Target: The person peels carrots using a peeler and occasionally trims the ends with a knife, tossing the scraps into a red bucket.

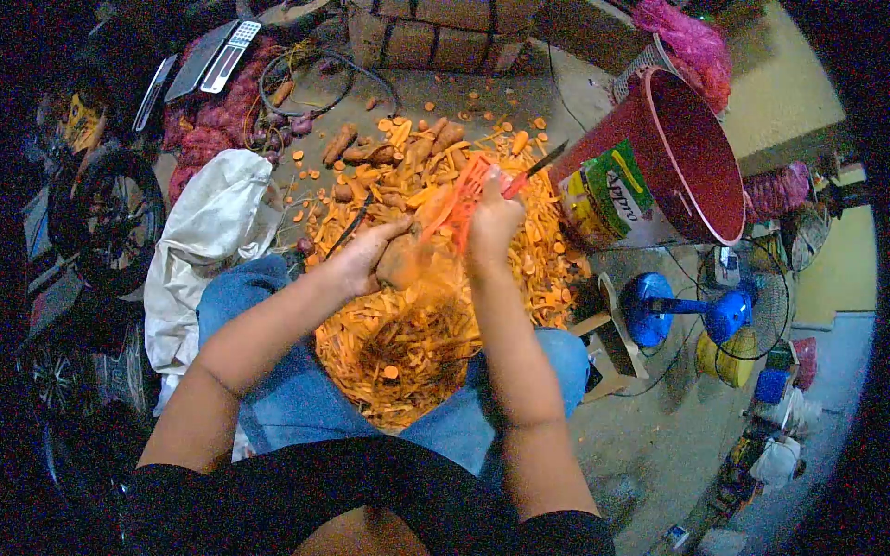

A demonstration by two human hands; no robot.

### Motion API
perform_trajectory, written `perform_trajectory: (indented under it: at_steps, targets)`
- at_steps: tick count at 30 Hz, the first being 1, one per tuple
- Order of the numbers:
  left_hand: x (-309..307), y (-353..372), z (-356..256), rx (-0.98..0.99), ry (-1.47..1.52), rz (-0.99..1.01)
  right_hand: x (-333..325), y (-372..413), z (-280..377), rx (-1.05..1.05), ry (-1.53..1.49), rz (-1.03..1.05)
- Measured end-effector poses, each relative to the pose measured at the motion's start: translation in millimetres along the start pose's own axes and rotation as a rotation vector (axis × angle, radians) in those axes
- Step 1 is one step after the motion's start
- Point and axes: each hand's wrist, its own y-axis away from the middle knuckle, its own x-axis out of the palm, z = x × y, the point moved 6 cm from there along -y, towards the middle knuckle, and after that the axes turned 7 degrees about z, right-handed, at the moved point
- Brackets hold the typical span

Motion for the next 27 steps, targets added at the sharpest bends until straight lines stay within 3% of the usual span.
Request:
perform_trajectory:
  at_steps: [5,7,9,11,13,15,16,19,21,23,25,27]
  targets:
    - [-2.6,-4.7,2.3,0.002,0.031,-0.021,34.9,39.1,17.1,-0.168,0.282,0.169]
    - [5.2,-4.6,3.5,0.052,0.028,-0.015,39.1,47.2,23.8,-0.466,0.442,0.161]
    - [11.1,-0.4,2.0,0.099,0.026,-0.008,29.7,38.8,19.9,-0.435,0.569,0.140]
    - [15.2,4.5,1.2,0.027,-0.347,0.025,15.5,22.4,27.4,-0.482,0.708,-0.064]
    - [11.0,12.3,20.7,-0.153,-0.392,0.019,-27.6,-18.9,37.5,-0.418,0.555,-0.233]
    - [33.1,26.7,14.4,0.013,-0.583,0.068,-85.1,-51.0,36.0,-0.479,0.727,-0.519]
    - [30.5,25.6,14.6,0.009,-0.587,0.070,-88.3,-50.2,37.7,-0.477,0.726,-0.525]
    - [14.0,11.1,13.7,-0.015,-0.328,0.108,-83.6,-47.0,39.9,-0.362,0.486,-0.450]
    - [-4.4,5.1,18.2,-0.167,-0.251,0.041,-38.1,-24.1,41.9,-0.439,0.531,-0.210]
    - [4.6,9.8,11.3,-0.150,-0.179,-0.042,-1.9,8.3,41.6,-0.478,0.517,-0.078]
    - [3.7,3.8,6.0,-0.048,-0.140,-0.004,18.4,23.5,23.5,-0.322,0.441,0.070]
    - [10.7,8.3,4.4,-0.019,-0.136,0.025,21.6,26.2,18.5,-0.282,0.484,0.051]
